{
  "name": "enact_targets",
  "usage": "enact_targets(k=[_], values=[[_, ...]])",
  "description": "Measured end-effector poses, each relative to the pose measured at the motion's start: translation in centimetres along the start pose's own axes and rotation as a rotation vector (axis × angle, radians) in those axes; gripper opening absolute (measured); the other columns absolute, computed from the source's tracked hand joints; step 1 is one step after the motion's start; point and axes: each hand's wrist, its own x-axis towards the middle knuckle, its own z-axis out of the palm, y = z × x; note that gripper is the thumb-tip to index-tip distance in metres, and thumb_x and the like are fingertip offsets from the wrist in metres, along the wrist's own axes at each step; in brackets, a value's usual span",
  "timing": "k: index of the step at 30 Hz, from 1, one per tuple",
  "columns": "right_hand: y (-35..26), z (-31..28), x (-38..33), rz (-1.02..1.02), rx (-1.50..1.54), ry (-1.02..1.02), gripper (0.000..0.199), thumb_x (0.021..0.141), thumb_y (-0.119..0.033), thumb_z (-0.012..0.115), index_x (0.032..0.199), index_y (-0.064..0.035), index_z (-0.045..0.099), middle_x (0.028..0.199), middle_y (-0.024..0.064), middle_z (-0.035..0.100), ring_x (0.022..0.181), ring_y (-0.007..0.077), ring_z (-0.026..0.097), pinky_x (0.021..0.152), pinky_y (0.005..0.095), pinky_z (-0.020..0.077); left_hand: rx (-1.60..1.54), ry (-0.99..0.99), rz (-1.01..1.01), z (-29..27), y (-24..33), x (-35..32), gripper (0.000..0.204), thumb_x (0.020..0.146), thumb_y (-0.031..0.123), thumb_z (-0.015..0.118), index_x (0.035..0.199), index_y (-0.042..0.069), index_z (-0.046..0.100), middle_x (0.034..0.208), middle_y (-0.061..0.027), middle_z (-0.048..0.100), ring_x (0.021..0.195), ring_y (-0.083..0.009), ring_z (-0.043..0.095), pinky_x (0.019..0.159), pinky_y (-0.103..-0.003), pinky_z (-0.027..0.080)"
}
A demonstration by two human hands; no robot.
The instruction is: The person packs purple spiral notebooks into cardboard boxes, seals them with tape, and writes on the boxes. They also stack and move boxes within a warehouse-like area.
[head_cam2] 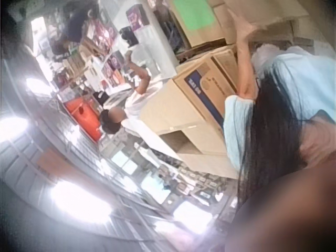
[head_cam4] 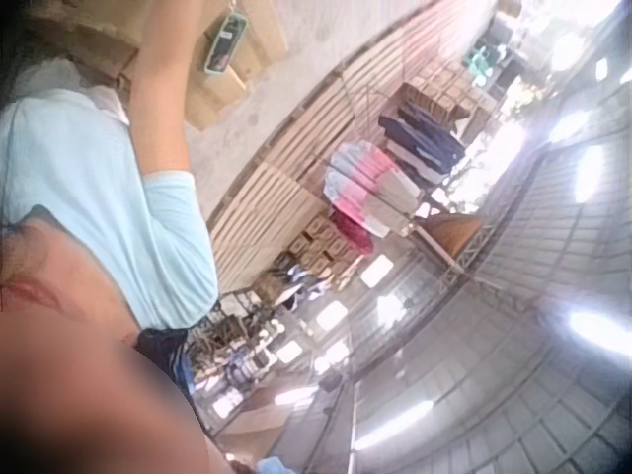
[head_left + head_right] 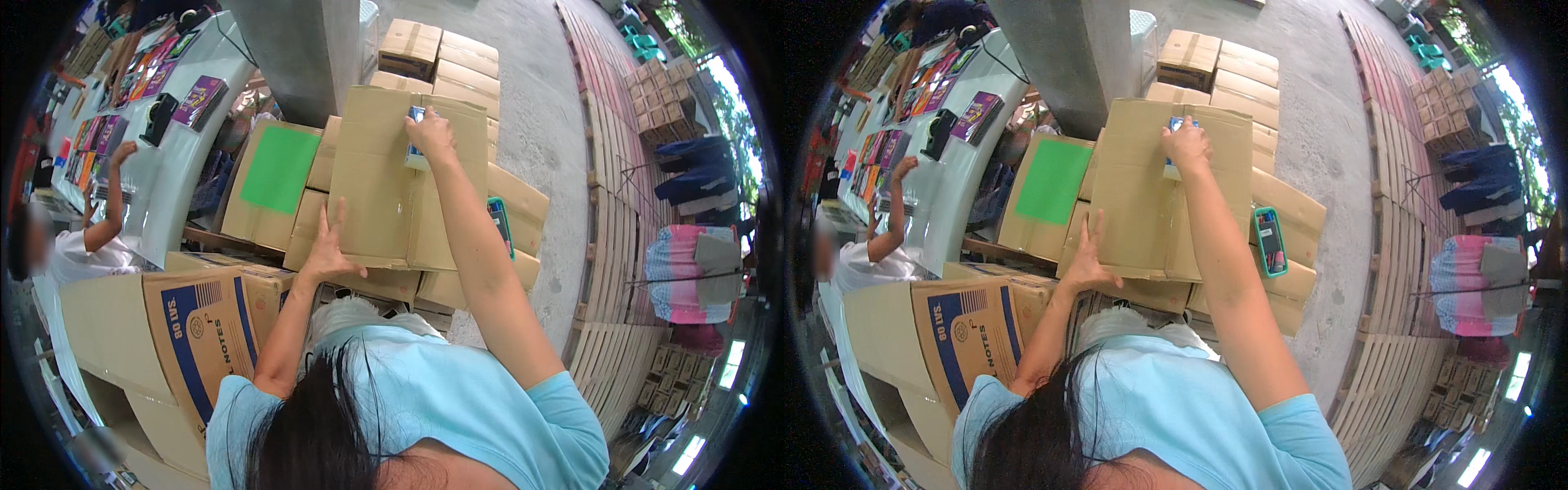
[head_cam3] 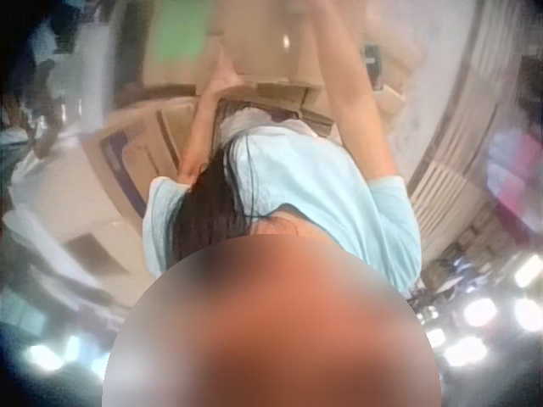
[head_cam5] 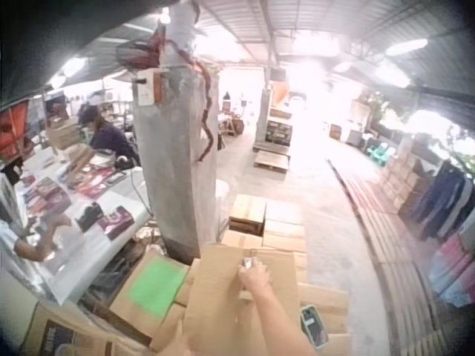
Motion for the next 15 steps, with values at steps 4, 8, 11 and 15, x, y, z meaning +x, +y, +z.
enact_targets(k=[4, 8, 11, 15], values=[[-1.2, -0.7, 0.6, -0.015, -0.062, -0.025, 0.058, 0.079, -0.044, 0.057, 0.127, -0.0111, 0.053, 0.125, 0.0181, 0.055, 0.119, 0.0332, 0.051, 0.097, 0.0419, 0.0432, 0.231, 0.016, -0.184, 0.6, 1.8, 0.2, 0.136, 0.046, 0.018, 0.089, 0.148, 0.032, 0.000, 0.144, -0.0353, -0.015, 0.129, -0.0572, 0.019, 0.101, -0.054, 0.038], [-1.7, -2.2, 1.3, -0.034, -0.098, -0.095, 0.051, 0.076, -0.037, 0.059, 0.119, -0.0088, 0.060, 0.125, 0.0163, 0.056, 0.116, 0.0317, 0.053, 0.096, 0.0395, 0.0451, 0.292, 0.032, -0.198, 1.6, 0.8, 0.1, 0.137, 0.045, 0.012, 0.090, 0.147, 0.033, 0.001, 0.143, -0.0364, -0.014, 0.124, -0.0569, 0.031, 0.091, -0.051, 0.048], [-0.2, -1.5, 1.0, -0.044, -0.176, -0.088, 0.052, 0.074, -0.037, 0.059, 0.117, -0.0084, 0.061, 0.125, 0.0161, 0.056, 0.117, 0.0308, 0.053, 0.095, 0.0382, 0.0453, 0.299, 0.030, -0.167, 1.8, 0.7, 0.4, 0.136, 0.046, 0.012, 0.089, 0.147, 0.034, 0.000, 0.143, -0.0365, -0.014, 0.122, -0.0571, 0.033, 0.090, -0.050, 0.049], [0.3, -1.0, -5.4, -0.092, -0.204, -0.177, 0.057, 0.072, -0.039, 0.059, 0.120, -0.0078, 0.059, 0.124, 0.0178, 0.056, 0.116, 0.0312, 0.054, 0.095, 0.0378, 0.0456, 0.328, 0.023, -0.215, 1.6, 0.4, -0.1, 0.137, 0.046, 0.012, 0.089, 0.147, 0.034, 0.000, 0.143, -0.0360, -0.014, 0.124, -0.0563, 0.031, 0.091, -0.051, 0.048]])
